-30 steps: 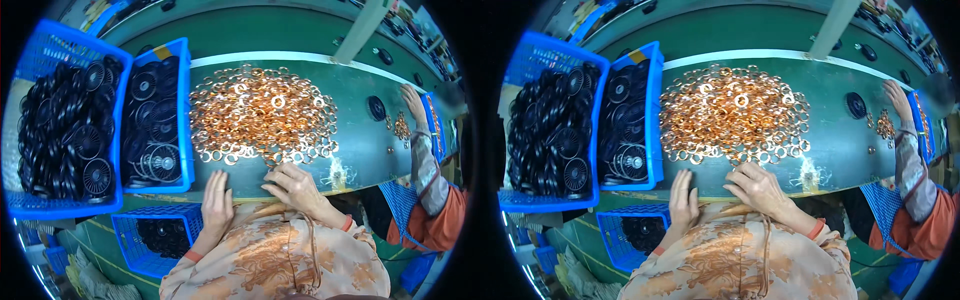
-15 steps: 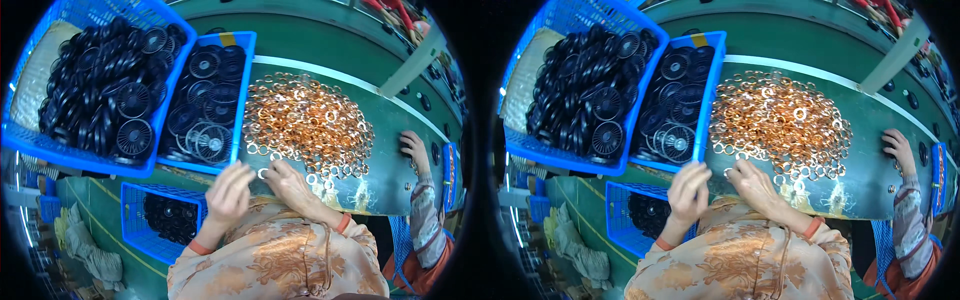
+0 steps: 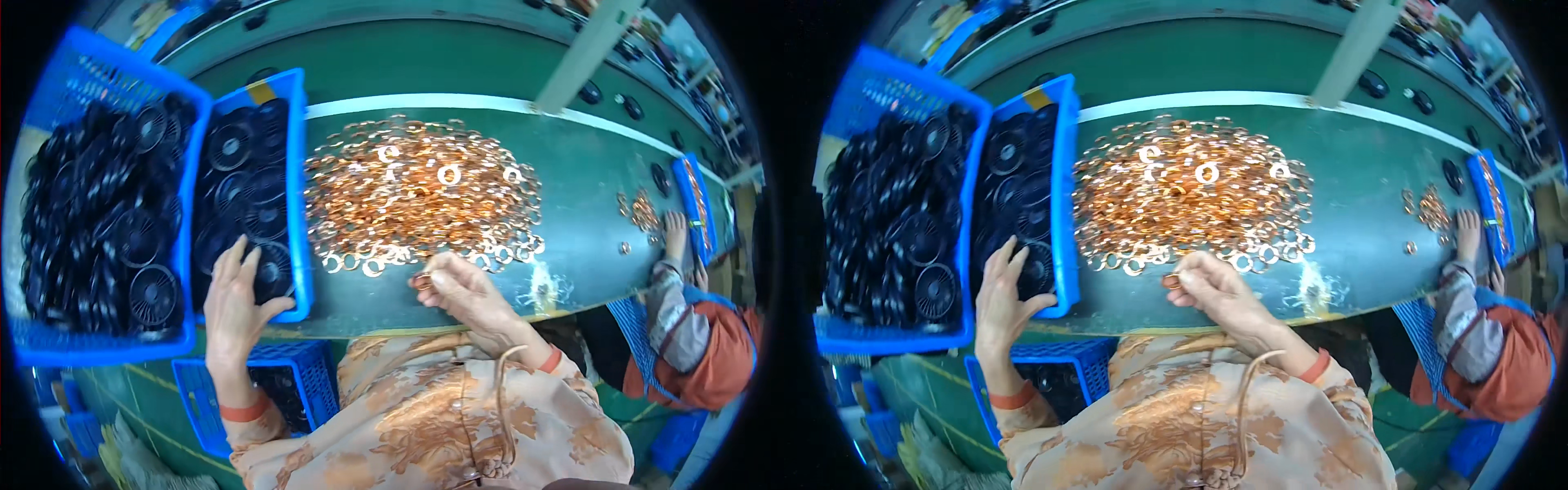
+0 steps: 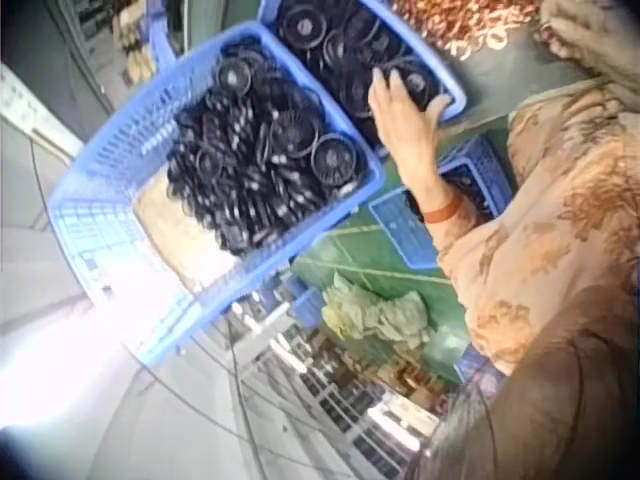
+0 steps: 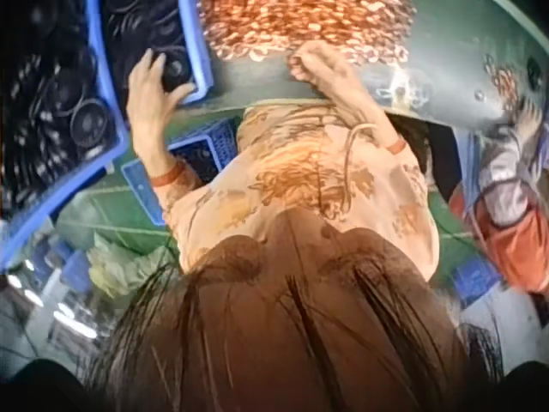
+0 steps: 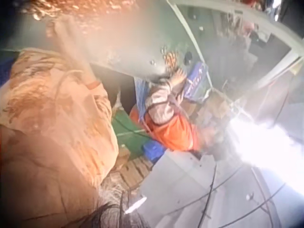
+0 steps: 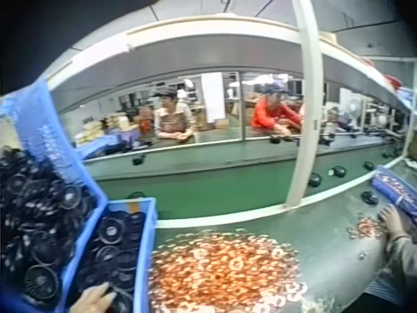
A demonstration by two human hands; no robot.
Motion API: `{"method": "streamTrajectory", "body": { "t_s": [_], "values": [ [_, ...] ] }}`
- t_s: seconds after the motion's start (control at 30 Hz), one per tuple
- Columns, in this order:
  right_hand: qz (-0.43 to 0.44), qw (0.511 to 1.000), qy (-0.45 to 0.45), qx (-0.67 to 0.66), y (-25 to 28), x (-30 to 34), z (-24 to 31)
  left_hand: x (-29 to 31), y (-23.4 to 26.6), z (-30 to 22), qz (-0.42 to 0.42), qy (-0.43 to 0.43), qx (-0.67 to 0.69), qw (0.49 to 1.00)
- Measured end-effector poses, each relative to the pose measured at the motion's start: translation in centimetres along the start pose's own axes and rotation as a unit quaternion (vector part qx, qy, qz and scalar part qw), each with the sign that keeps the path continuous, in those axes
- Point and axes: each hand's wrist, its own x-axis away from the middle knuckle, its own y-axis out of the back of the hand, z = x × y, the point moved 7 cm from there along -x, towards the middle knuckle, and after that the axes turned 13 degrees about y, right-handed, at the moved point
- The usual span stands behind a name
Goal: Assemble electronic fan components by placing copper rings onto plastic frames on an assembly line.
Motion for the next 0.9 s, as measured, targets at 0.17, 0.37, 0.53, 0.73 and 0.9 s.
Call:
{"method": "streamTrajectory", "body": {
  "t_s": [0.17,0.37,0.53,0.73,0.9],
  "values": [
    [0.015,0.997,0.019,-0.067,0.6,0.0,0.8,-1.1,-0.7,-2.0,-0.004,-0.044,-0.039,0.998],
    [0.007,0.998,0.062,0.02,2.0,0.3,1.8,-0.3,0.9,-0.9,-0.147,0.044,0.218,0.964],
    [0.019,0.989,0.114,0.097,3.3,0.2,2.8,0.8,-3.5,-6.1,0.006,0.08,0.587,0.805],
    [-0.035,0.985,0.131,0.108,3.5,1.2,5.4,1.2,-11.2,-14.6,0.241,0.137,0.762,0.585],
    [-0.073,0.975,0.183,0.099,4.1,2.0,5.7,1.5,-12.4,-16.4,0.286,0.124,0.777,0.547]
  ]
}}
